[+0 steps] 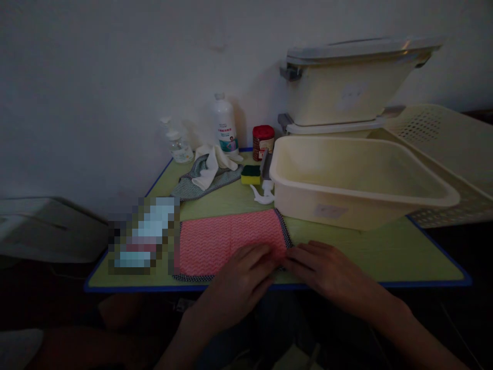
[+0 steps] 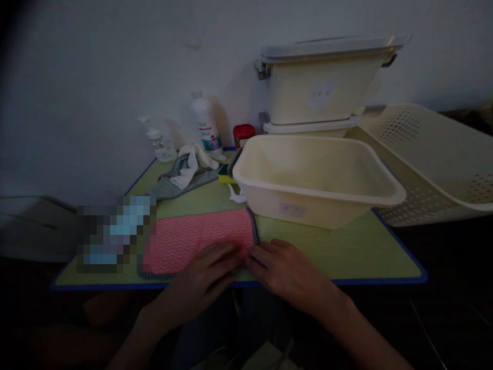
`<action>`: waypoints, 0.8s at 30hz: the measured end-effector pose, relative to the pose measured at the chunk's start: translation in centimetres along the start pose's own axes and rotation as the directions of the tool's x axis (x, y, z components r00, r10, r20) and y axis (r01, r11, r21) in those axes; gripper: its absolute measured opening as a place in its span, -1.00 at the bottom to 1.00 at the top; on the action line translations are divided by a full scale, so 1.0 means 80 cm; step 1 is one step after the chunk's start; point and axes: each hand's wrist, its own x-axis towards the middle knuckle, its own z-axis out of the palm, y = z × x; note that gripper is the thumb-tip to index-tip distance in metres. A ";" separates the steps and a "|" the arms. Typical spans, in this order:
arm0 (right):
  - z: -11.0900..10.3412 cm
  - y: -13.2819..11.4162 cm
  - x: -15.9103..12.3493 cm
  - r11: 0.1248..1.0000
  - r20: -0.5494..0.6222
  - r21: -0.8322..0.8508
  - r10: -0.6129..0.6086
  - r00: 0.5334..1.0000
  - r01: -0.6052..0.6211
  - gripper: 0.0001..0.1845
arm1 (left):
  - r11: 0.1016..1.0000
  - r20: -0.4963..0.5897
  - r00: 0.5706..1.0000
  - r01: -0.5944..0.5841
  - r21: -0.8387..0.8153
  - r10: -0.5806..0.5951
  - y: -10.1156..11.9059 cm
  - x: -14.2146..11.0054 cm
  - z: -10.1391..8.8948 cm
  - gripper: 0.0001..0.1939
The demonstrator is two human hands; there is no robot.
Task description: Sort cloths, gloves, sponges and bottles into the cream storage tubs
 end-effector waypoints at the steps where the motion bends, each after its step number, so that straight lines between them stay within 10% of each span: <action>1: 0.001 -0.003 0.001 0.998 -0.005 0.028 0.048 0.999 -0.048 -0.74 | 0.999 -0.002 1.000 0.024 0.033 -0.024 -0.003 -0.008 -0.002 -0.66; 5: 0.004 -0.013 0.002 0.951 -0.041 0.156 0.276 0.960 -0.266 -0.77 | 0.973 -0.066 0.985 0.168 0.155 -0.160 -0.027 -0.056 -0.017 -0.63; 13: 0.003 -0.016 0.023 0.952 -0.051 0.112 0.291 0.955 -0.284 -0.80 | 0.879 -0.262 0.888 0.432 0.199 -0.377 -0.068 -0.146 -0.031 -0.54; 24: -0.006 -0.011 0.102 0.936 -0.278 -0.053 0.322 0.905 -0.349 -0.80 | 0.915 -0.202 0.936 0.332 0.228 -0.289 -0.047 -0.123 -0.029 -0.63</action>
